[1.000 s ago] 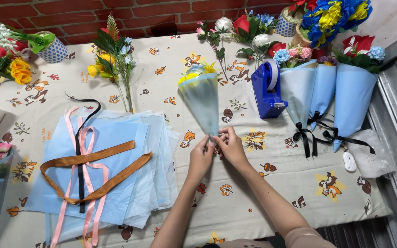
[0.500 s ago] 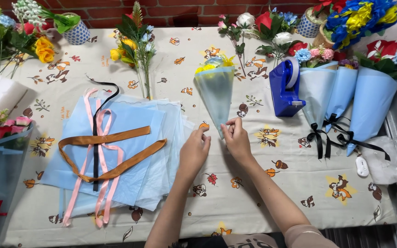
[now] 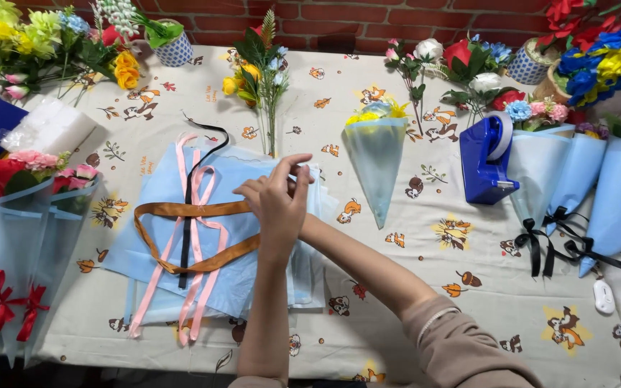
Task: Wrapping a small bouquet of yellow flowers in plastic and securing it with a pink ribbon.
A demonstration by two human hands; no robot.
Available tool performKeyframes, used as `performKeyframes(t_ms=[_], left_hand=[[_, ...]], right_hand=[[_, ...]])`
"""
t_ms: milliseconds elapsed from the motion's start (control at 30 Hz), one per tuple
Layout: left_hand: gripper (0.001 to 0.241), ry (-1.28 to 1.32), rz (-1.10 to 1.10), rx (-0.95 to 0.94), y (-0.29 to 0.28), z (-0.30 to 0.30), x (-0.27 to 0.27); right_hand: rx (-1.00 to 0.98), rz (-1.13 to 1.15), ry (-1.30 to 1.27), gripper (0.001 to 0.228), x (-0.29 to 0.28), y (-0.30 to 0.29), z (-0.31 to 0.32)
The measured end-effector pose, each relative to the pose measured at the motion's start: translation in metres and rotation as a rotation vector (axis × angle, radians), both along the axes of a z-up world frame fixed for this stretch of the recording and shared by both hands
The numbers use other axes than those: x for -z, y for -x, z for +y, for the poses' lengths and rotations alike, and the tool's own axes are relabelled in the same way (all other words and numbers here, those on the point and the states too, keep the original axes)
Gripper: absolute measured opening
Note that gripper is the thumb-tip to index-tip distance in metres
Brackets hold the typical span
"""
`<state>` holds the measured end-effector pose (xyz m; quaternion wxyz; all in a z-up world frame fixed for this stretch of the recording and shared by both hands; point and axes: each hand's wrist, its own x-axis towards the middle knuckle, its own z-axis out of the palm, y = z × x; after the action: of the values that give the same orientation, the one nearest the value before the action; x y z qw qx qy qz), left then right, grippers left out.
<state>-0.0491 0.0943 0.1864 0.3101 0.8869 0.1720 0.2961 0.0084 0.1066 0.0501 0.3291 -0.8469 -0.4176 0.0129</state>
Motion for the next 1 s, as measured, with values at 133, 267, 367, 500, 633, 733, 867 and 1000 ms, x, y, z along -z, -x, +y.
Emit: performKeyframes(t_ms=[133, 267, 367, 500, 633, 733, 867, 1000], left_hand=[[0.018, 0.418, -0.179, 0.353, -0.008, 0.005, 0.020], [0.020, 0.453, -0.154, 0.402, -0.002, 0.004, 0.014], [0.021, 0.460, -0.153, 0.391, -0.001, 0.010, 0.011], [0.021, 0.477, -0.223, 0.314, -0.003, 0.013, 0.010], [0.020, 0.454, -0.332, 0.245, -0.005, 0.011, 0.009], [0.019, 0.462, -0.396, 0.162, -0.009, 0.006, 0.019], [0.021, 0.569, -0.405, 0.145, -0.017, -0.003, 0.029], [0.026, 0.479, -0.122, 0.342, -0.022, -0.009, 0.009]], right_hand=[[-0.192, -0.394, 0.139, 0.046, 0.020, -0.018, 0.055], [-0.220, -0.349, 0.095, 0.033, 0.019, -0.031, 0.069], [-0.256, -0.295, 0.072, 0.022, 0.028, -0.035, 0.075], [-0.219, 0.013, -0.188, 0.019, 0.063, -0.054, 0.074], [-0.264, 0.566, -0.667, 0.016, -0.043, -0.022, -0.002], [-0.229, 0.576, -0.481, 0.012, -0.044, -0.029, -0.047], [-0.241, 0.591, -0.119, 0.016, -0.052, -0.027, -0.108], [-0.223, 0.581, 0.067, 0.011, -0.087, -0.018, -0.148]])
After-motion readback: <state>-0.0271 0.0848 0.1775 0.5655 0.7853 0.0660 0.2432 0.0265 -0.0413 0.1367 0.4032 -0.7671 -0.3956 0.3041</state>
